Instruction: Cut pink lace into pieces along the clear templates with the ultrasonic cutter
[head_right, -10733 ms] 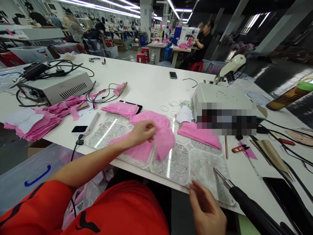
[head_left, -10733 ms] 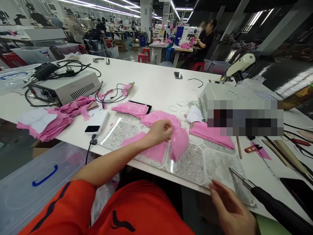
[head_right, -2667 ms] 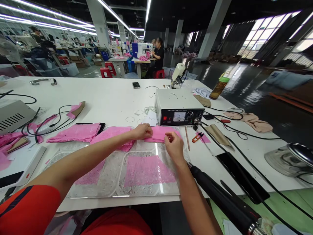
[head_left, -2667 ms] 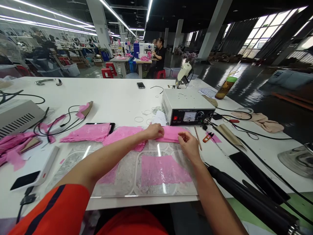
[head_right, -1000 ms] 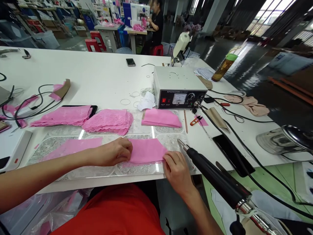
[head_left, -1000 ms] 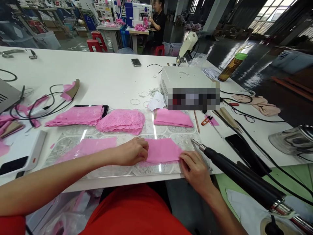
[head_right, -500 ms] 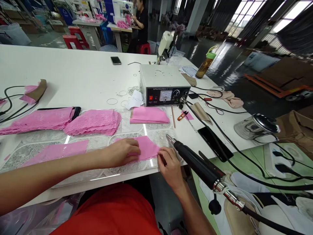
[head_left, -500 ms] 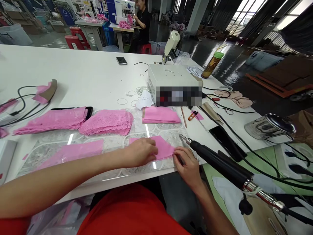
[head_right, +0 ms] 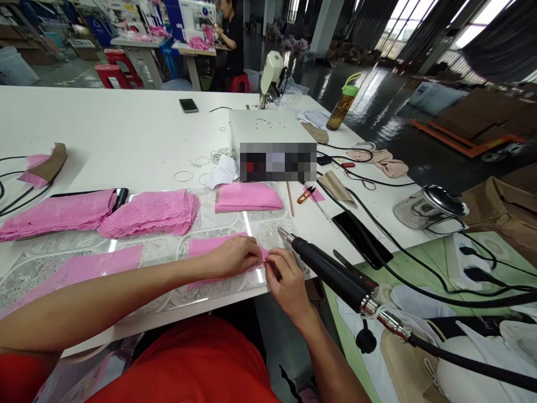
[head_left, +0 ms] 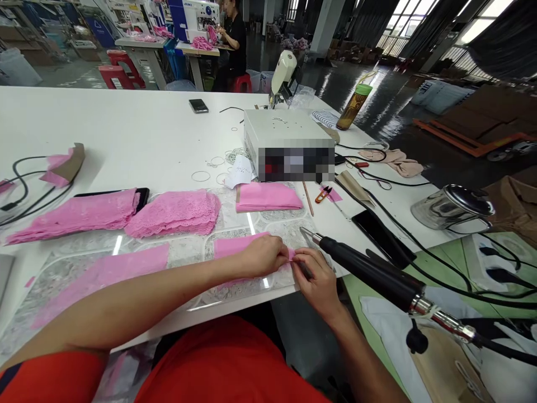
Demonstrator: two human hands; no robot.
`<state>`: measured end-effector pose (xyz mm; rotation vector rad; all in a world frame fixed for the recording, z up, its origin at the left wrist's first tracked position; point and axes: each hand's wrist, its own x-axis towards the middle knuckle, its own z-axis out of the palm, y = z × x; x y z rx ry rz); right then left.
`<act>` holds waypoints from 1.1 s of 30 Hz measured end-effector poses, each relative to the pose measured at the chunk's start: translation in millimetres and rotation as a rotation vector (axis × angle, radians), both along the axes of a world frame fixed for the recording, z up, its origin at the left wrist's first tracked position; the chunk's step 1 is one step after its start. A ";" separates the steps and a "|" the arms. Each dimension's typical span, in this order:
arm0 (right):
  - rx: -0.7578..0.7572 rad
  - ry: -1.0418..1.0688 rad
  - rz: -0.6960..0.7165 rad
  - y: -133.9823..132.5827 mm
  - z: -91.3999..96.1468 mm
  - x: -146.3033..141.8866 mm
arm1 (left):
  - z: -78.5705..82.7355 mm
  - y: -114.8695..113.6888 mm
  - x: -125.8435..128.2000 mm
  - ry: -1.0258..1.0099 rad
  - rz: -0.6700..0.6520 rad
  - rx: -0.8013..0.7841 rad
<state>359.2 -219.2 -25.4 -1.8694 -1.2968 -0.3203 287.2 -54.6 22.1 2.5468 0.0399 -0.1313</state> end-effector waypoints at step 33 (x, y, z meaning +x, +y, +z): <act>0.011 -0.001 -0.087 -5.6 -4.4 -1.2 | -1.3 -5.1 -0.1 0.049 0.072 0.006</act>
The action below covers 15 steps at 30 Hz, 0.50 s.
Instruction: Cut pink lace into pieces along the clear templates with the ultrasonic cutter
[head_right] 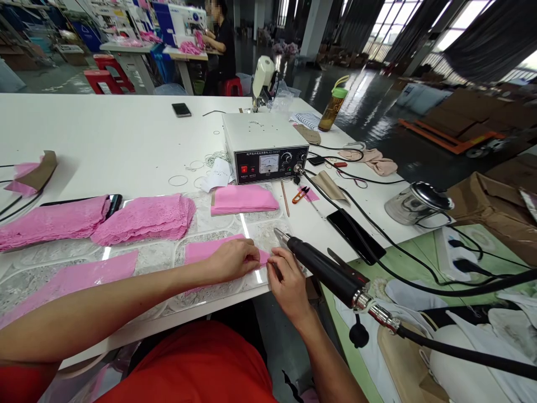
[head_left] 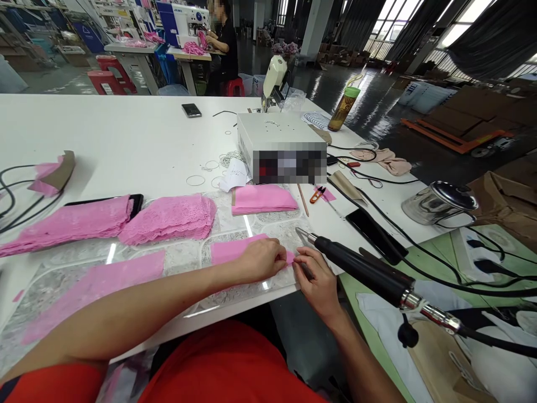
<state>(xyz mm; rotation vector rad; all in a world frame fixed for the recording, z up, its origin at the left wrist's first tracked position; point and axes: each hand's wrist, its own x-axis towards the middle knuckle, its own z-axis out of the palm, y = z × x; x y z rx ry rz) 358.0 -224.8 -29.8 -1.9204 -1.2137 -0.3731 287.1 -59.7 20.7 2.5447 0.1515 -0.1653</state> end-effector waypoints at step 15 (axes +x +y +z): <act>-0.003 0.002 -0.036 4.2 0.2 -4.7 | 0.2 4.9 0.0 -0.040 0.015 -0.122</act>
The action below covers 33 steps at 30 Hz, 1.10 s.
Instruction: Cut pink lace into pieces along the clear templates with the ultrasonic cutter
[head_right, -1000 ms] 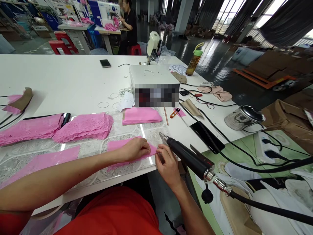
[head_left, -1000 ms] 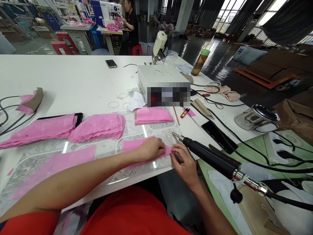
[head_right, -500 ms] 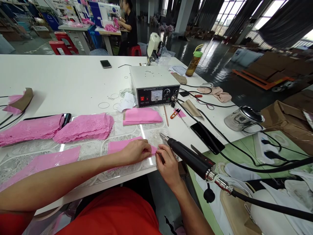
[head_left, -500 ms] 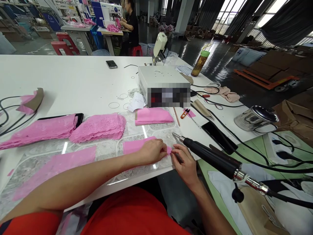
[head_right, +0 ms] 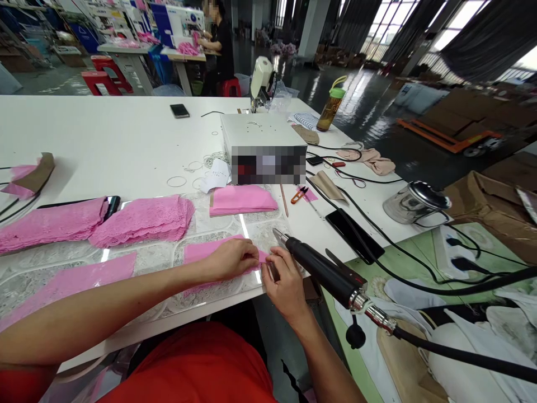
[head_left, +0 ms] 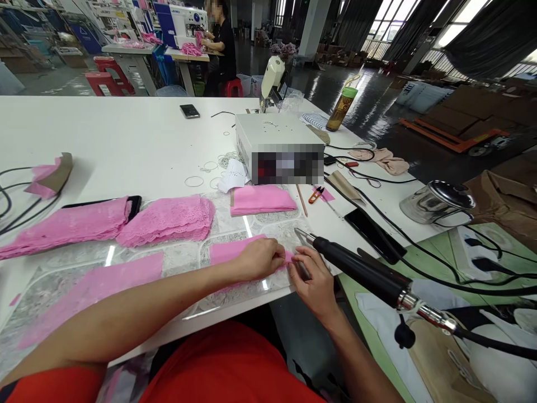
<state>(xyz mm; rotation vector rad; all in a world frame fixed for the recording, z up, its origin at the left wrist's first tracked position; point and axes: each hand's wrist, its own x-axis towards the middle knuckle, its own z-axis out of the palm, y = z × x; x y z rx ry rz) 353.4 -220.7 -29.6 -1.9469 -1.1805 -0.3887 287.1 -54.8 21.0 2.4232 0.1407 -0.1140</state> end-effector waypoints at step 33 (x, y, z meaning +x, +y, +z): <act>-0.154 -0.213 0.461 86.8 21.3 -107.5 | 10.8 75.1 -202.1 -0.540 1.155 -1.002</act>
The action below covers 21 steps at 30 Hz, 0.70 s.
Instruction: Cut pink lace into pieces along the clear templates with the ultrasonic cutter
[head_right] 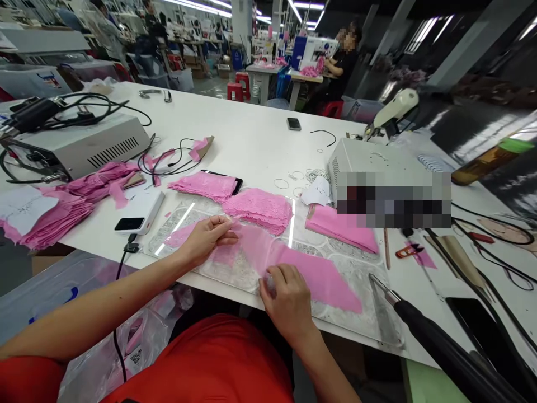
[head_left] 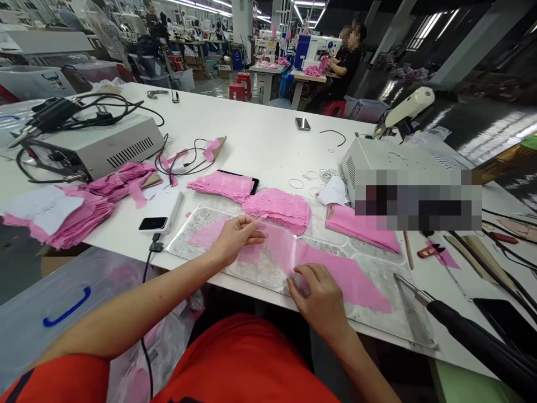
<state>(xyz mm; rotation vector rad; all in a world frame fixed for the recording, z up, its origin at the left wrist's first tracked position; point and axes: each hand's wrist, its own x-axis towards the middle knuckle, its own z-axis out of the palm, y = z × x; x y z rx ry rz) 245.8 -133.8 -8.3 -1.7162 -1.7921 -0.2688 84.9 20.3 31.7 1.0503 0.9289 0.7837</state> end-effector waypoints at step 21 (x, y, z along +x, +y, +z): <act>-0.139 -0.114 0.281 59.5 -2.4 -35.0 | -38.4 2.8 -131.0 0.722 0.050 0.962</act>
